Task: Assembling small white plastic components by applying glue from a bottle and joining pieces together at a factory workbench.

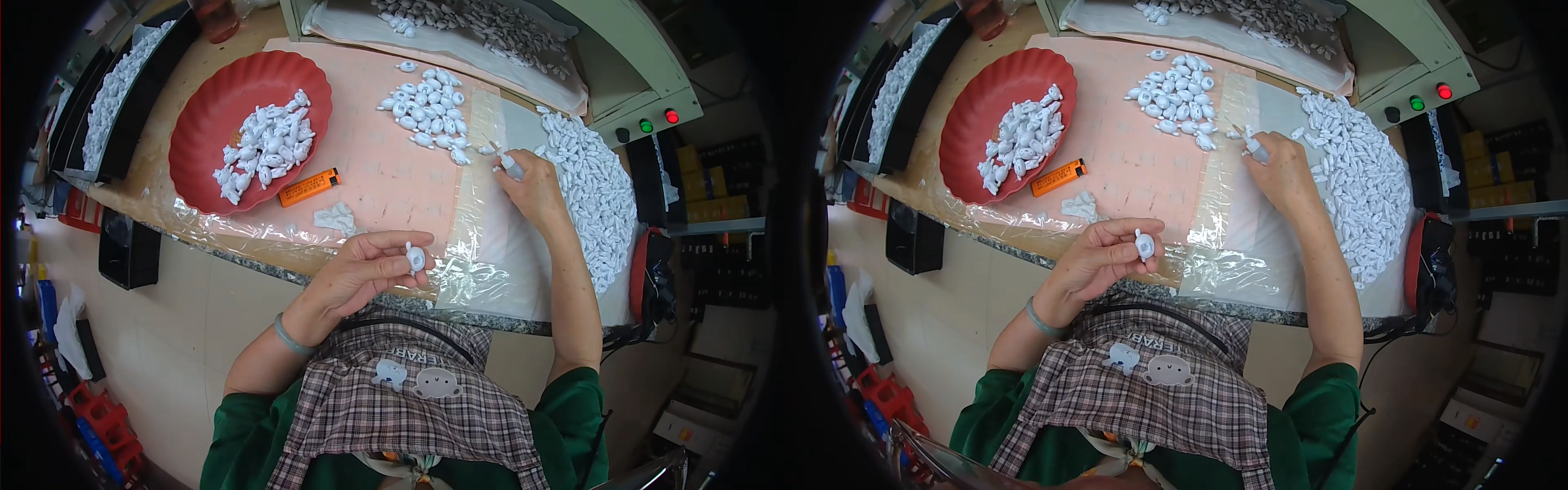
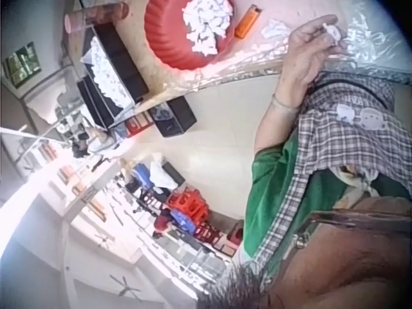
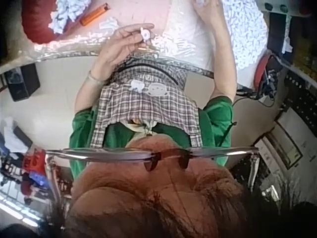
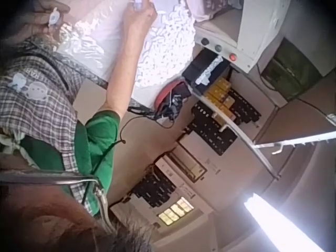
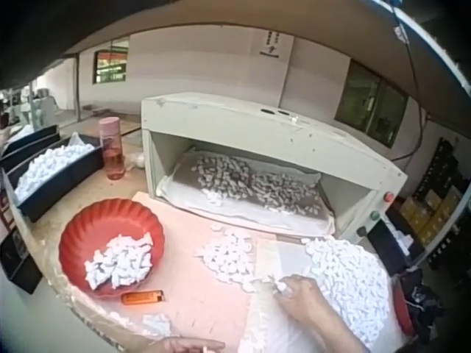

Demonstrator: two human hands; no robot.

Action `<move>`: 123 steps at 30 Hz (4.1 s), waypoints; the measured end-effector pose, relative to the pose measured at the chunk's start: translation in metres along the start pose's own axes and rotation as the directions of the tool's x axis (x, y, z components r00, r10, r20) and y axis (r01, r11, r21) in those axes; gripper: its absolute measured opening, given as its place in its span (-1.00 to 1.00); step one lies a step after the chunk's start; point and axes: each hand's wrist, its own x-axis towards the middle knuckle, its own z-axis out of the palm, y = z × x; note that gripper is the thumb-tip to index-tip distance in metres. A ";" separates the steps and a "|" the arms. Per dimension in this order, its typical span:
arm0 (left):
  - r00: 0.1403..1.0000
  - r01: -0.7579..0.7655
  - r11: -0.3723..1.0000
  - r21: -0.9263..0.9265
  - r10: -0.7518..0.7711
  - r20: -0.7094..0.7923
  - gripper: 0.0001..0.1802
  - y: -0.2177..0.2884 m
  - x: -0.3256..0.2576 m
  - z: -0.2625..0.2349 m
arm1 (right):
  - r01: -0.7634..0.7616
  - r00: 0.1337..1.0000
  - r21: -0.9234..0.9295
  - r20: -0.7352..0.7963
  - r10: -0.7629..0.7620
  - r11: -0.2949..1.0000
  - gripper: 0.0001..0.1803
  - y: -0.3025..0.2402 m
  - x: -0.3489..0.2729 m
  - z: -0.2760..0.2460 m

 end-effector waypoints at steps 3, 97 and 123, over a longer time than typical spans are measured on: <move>1.000 -0.017 1.000 0.012 0.017 -0.001 -0.62 -0.003 0.000 -0.003 | -0.235 0.959 0.068 0.177 0.220 0.970 -0.75 -0.022 0.000 -0.014; 0.880 -0.402 0.448 0.798 0.430 0.202 -0.71 -0.010 -0.010 0.005 | 0.442 0.897 0.436 -0.200 -0.394 0.784 -0.79 -0.099 -0.096 0.030; 0.834 -0.506 0.480 0.717 0.484 0.264 -0.70 -0.022 -0.009 -0.001 | 0.378 0.926 0.401 -0.169 -0.338 0.834 -0.87 -0.096 -0.115 0.038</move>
